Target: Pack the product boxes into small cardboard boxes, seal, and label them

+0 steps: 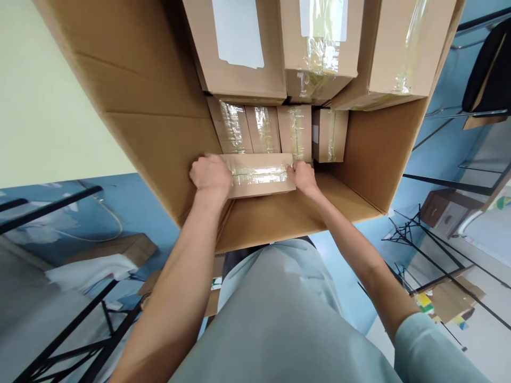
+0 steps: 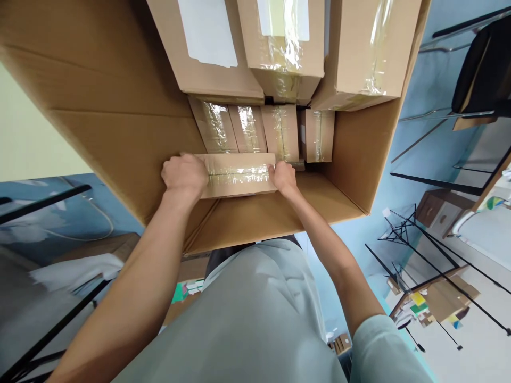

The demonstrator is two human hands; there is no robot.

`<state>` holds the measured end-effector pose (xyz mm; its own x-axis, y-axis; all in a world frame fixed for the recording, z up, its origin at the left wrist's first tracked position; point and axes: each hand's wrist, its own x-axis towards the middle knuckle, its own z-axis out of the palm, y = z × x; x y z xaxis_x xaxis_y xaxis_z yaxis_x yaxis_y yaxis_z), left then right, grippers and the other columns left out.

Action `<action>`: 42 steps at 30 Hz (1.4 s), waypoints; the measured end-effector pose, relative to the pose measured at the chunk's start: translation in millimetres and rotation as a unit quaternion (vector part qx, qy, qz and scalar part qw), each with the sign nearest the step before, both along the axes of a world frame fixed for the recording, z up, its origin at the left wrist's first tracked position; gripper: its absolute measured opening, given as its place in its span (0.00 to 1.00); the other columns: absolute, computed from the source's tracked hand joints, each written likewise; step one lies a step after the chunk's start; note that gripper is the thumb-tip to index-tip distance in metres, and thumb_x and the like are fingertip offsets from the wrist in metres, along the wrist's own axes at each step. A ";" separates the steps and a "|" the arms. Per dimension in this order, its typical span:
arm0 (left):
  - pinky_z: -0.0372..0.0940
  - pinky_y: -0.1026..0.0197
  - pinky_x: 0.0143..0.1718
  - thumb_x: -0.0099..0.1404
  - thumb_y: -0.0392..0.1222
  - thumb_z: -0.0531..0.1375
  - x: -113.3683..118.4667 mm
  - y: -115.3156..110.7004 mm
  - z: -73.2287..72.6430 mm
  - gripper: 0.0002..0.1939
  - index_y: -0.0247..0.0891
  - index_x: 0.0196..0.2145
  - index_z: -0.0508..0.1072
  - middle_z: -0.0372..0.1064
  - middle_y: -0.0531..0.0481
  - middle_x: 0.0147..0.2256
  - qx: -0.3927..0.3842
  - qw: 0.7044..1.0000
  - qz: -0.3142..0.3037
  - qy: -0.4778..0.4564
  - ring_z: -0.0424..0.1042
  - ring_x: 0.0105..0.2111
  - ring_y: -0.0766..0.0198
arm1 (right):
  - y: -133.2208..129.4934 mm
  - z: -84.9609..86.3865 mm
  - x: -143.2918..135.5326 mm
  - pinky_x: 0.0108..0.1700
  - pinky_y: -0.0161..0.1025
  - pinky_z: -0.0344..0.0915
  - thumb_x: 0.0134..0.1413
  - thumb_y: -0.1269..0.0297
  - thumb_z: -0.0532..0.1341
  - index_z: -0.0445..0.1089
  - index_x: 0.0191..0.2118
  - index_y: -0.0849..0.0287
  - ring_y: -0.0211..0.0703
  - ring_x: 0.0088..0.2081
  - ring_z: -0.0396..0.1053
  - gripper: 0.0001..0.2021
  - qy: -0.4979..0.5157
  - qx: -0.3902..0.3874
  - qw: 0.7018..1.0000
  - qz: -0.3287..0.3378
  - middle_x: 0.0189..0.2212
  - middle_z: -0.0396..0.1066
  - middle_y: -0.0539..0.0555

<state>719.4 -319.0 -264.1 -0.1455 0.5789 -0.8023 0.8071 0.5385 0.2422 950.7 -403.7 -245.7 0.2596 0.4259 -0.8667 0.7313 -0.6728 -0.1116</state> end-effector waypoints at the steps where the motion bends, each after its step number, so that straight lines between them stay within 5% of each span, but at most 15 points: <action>1: 0.61 0.28 0.67 0.76 0.69 0.58 2.0 -0.2 0.3 0.35 0.31 0.55 0.81 0.83 0.30 0.42 0.006 0.999 -0.021 0.035 0.69 0.71 0.25 | 1.1 -2.9 -0.5 0.56 0.49 0.75 0.84 0.49 0.58 0.75 0.40 0.54 0.65 0.54 0.82 0.19 0.002 0.002 1.000 0.000 0.45 0.85 0.66; 7: 0.65 0.28 0.65 0.73 0.68 0.63 -1.5 -11.7 19.5 0.37 0.34 0.64 0.79 0.81 0.26 0.51 -0.010 0.993 -0.103 0.052 0.74 0.65 0.21 | -8.9 4.4 2.1 0.58 0.46 0.73 0.84 0.56 0.58 0.75 0.43 0.55 0.61 0.56 0.82 0.15 0.021 -0.011 1.000 0.003 0.51 0.85 0.66; 16: 0.74 0.33 0.61 0.81 0.40 0.53 0.2 -42.1 60.5 0.32 0.37 0.78 0.65 0.75 0.24 0.60 -0.029 0.972 -0.208 0.101 0.81 0.58 0.29 | -45.2 20.0 -5.6 0.59 0.44 0.71 0.84 0.65 0.56 0.73 0.55 0.58 0.59 0.59 0.80 0.08 0.029 -0.005 1.000 -0.001 0.60 0.81 0.67; 26: 0.78 0.37 0.53 0.81 0.44 0.55 1.6 -84.0 89.5 0.31 0.31 0.76 0.64 0.71 0.21 0.62 -0.032 0.960 -0.260 0.102 0.83 0.53 0.29 | -71.2 29.2 -1.9 0.60 0.44 0.70 0.84 0.65 0.57 0.73 0.57 0.59 0.58 0.62 0.79 0.09 0.048 -0.018 0.999 0.004 0.61 0.80 0.67; 35: 0.77 0.37 0.56 0.81 0.42 0.54 9.4 -85.4 81.2 0.29 0.36 0.76 0.66 0.74 0.25 0.61 -0.010 0.967 -0.242 0.080 0.83 0.54 0.31 | -51.8 -5.4 14.3 0.58 0.42 0.71 0.83 0.66 0.58 0.74 0.57 0.58 0.58 0.61 0.81 0.09 0.033 -0.059 0.998 -0.008 0.60 0.82 0.67; 42: 0.74 0.35 0.64 0.77 0.38 0.59 5.5 -74.1 29.7 0.35 0.29 0.77 0.61 0.69 0.19 0.67 -0.071 0.977 -0.179 0.091 0.81 0.61 0.28 | -56.7 -13.9 -10.0 0.63 0.46 0.70 0.83 0.66 0.57 0.72 0.62 0.63 0.60 0.62 0.80 0.12 0.059 -0.054 0.997 0.002 0.62 0.80 0.72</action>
